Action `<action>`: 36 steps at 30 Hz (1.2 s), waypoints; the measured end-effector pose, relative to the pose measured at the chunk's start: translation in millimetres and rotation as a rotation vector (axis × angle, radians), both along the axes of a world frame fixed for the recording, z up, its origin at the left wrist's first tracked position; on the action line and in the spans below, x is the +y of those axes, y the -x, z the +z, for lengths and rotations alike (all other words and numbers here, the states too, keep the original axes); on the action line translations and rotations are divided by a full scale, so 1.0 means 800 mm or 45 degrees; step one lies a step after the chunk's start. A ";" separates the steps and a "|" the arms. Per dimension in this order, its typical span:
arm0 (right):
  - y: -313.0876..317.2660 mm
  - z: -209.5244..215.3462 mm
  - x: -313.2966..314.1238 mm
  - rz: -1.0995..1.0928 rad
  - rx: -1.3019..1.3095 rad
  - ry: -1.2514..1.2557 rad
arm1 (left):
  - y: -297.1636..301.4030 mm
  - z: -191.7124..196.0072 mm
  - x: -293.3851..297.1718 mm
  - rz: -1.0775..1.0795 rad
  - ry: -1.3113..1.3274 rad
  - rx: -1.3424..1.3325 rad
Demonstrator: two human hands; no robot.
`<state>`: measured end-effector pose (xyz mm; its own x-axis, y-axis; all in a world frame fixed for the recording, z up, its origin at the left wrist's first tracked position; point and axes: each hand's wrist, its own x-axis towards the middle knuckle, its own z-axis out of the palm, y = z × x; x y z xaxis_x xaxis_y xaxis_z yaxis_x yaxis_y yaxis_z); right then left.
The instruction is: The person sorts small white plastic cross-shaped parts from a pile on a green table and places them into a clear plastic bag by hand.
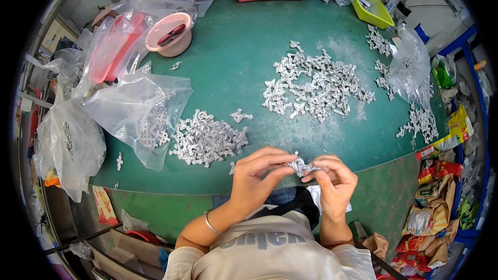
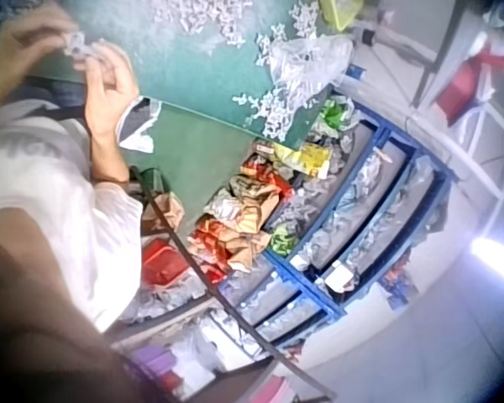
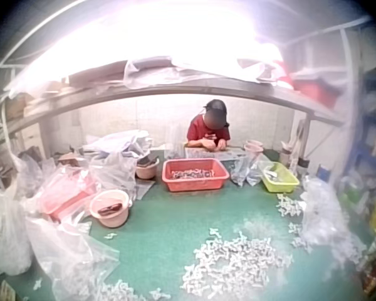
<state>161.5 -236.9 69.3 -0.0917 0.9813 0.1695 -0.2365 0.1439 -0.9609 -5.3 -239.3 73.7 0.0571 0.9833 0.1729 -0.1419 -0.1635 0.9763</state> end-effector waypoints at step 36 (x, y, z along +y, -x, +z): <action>-0.003 0.018 -0.012 -0.163 -0.540 -0.558 | 0.004 0.007 -0.006 -0.216 0.503 -0.548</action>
